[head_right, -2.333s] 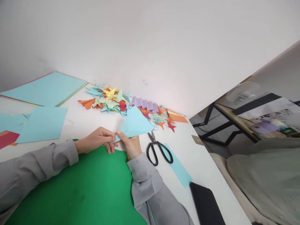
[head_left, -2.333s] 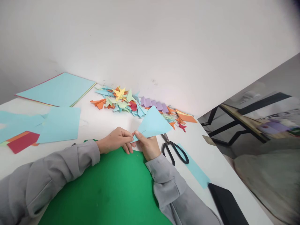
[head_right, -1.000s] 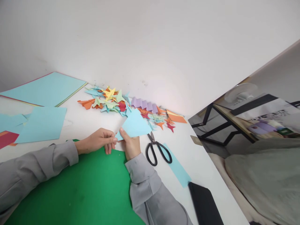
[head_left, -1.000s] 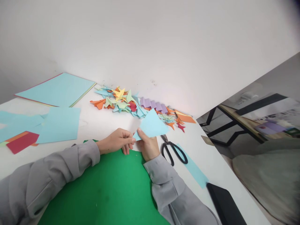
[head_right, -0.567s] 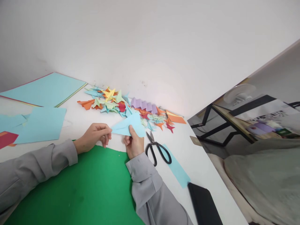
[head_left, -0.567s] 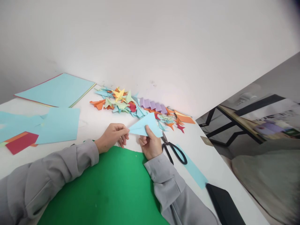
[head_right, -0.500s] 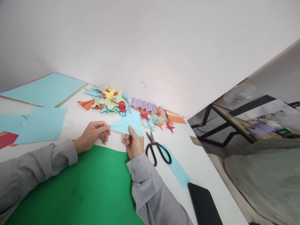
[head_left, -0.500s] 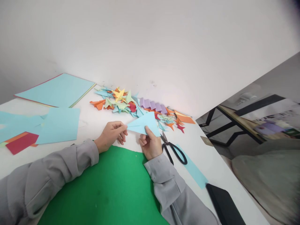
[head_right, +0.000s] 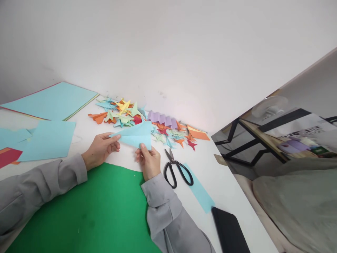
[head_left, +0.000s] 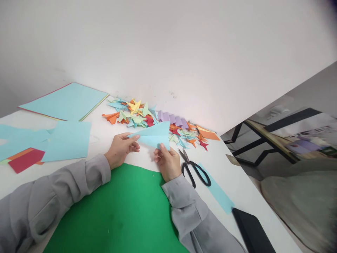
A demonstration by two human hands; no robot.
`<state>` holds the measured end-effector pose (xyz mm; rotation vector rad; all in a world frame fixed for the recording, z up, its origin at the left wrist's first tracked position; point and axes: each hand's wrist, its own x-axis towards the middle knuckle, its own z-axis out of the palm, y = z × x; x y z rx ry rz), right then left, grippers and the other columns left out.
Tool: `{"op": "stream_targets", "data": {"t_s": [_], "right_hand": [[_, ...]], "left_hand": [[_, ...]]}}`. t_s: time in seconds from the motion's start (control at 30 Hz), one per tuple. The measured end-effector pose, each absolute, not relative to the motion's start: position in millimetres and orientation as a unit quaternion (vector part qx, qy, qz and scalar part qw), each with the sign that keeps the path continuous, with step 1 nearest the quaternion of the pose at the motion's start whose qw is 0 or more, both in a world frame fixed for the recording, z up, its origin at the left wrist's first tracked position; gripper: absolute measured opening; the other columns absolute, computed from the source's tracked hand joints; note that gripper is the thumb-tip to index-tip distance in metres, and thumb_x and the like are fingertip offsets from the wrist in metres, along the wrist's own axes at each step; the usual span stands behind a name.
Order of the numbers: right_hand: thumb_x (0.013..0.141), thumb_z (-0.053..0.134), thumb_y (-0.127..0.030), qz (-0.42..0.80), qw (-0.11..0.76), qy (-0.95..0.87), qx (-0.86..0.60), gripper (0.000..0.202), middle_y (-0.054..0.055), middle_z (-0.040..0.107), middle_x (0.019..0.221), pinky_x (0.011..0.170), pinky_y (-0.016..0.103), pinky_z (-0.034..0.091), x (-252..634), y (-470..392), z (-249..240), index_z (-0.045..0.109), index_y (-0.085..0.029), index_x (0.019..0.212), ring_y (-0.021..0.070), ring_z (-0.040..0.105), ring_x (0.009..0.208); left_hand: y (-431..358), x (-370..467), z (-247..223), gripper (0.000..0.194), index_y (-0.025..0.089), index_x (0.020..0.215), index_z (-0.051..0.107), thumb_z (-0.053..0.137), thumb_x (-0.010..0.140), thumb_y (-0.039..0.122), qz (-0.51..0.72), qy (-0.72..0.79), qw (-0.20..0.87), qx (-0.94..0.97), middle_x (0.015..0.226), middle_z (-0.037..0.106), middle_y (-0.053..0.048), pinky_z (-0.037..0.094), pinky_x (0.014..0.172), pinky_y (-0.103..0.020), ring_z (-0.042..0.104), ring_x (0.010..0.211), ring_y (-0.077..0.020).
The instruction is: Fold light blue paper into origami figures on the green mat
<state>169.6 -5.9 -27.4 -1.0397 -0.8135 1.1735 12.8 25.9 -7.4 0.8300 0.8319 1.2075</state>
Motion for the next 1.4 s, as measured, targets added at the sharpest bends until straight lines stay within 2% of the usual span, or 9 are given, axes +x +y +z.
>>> {"op": "stream_targets", "data": {"t_s": [0.1, 0.2, 0.3, 0.4, 0.57, 0.77, 0.9, 1.17, 1.4], "right_hand": [[0.068, 0.066, -0.039, 0.371, 0.654, -0.406, -0.520, 0.036, 0.003, 0.059, 0.081, 0.048, 0.023, 0.044, 175, -5, -30, 0.056, -0.018, 0.096, 0.0120, 0.055, 0.063], [0.071, 0.064, -0.032, 0.115, 0.638, -0.515, -0.560, 0.048, 0.009, 0.053, 0.105, 0.068, 0.032, 0.048, 177, -10, -29, 0.047, -0.021, 0.115, 0.0184, 0.054, 0.089], [0.076, 0.059, -0.023, -0.070, 0.580, -0.622, -0.521, 0.046, 0.013, 0.048, 0.114, 0.071, 0.038, 0.048, 173, -19, -24, 0.046, -0.023, 0.119, 0.0226, 0.051, 0.096], [0.079, 0.054, -0.013, -0.138, 0.524, -0.700, -0.466, 0.029, 0.011, 0.054, 0.105, 0.068, 0.036, 0.048, 167, -25, -21, 0.057, -0.024, 0.106, 0.0209, 0.054, 0.089], [0.079, 0.052, -0.007, -0.149, 0.508, -0.730, -0.432, 0.021, 0.007, 0.061, 0.083, 0.069, 0.035, 0.048, 168, -24, -21, 0.061, -0.021, 0.092, 0.0192, 0.056, 0.079], [0.081, 0.046, -0.007, -0.097, 0.491, -0.755, -0.425, 0.022, 0.007, 0.066, 0.085, 0.073, 0.033, 0.050, 172, -19, -27, 0.061, -0.021, 0.089, 0.0179, 0.059, 0.081], [0.079, 0.044, -0.006, -0.044, 0.425, -0.799, -0.423, 0.021, 0.008, 0.067, 0.083, 0.072, 0.031, 0.049, 174, -17, -34, 0.061, -0.018, 0.084, 0.0181, 0.059, 0.081], [0.068, 0.053, -0.015, 0.005, 0.316, -0.819, -0.478, 0.023, 0.007, 0.067, 0.084, 0.076, 0.037, 0.042, 171, -19, -31, 0.062, -0.016, 0.090, 0.0227, 0.057, 0.083], [0.076, 0.055, -0.026, 0.045, 0.313, -0.775, -0.547, 0.014, 0.004, 0.067, 0.084, 0.084, 0.037, 0.034, 171, -19, -26, 0.063, -0.019, 0.084, 0.0204, 0.057, 0.086]], "left_hand": [[23, 13, -7, 0.023, 0.012, 0.074, 0.060, 0.070, 0.064, 0.030, 0.577, 0.420, 0.548, 0.437, 0.052, 0.056, 0.002, 0.048, 0.046, -0.024, 0.053, 0.044, -0.0100], [16, 12, -8, 0.018, 0.015, 0.077, 0.065, 0.061, 0.073, 0.032, 0.577, 0.413, 0.396, 0.583, 0.078, 0.063, -0.004, 0.048, 0.049, -0.023, 0.054, 0.048, -0.0082], [10, 9, -11, 0.015, 0.021, 0.081, 0.068, 0.055, 0.078, 0.029, 0.527, 0.384, 0.261, 0.712, 0.098, 0.063, -0.007, 0.049, 0.062, -0.024, 0.057, 0.062, -0.0097], [8, 6, -14, 0.019, 0.023, 0.086, 0.068, 0.050, 0.080, 0.023, 0.487, 0.356, 0.176, 0.778, 0.105, 0.063, -0.008, 0.047, 0.070, -0.025, 0.058, 0.068, -0.0111], [4, 4, -12, 0.024, 0.024, 0.083, 0.069, 0.045, 0.080, 0.019, 0.440, 0.320, 0.121, 0.830, 0.099, 0.066, -0.008, 0.044, 0.073, -0.027, 0.059, 0.075, -0.0141], [14, -4, -8, 0.022, 0.026, 0.090, 0.066, 0.048, 0.079, 0.021, 0.349, 0.301, 0.037, 0.887, 0.096, 0.068, -0.005, 0.040, 0.072, -0.030, 0.059, 0.081, -0.0173], [30, -15, -8, 0.020, 0.023, 0.085, 0.066, 0.048, 0.078, 0.016, 0.285, 0.253, -0.011, 0.924, 0.090, 0.069, -0.005, 0.036, 0.073, -0.033, 0.055, 0.083, -0.0198], [36, -21, -17, 0.015, 0.018, 0.081, 0.066, 0.052, 0.075, 0.014, 0.253, 0.195, 0.104, 0.942, 0.086, 0.069, -0.005, 0.043, 0.077, -0.031, 0.058, 0.080, -0.0168], [39, -23, -22, 0.015, 0.017, 0.074, 0.066, 0.051, 0.077, 0.019, 0.269, 0.270, 0.131, 0.915, 0.100, 0.067, -0.007, 0.045, 0.085, -0.030, 0.061, 0.090, -0.0166]]}}
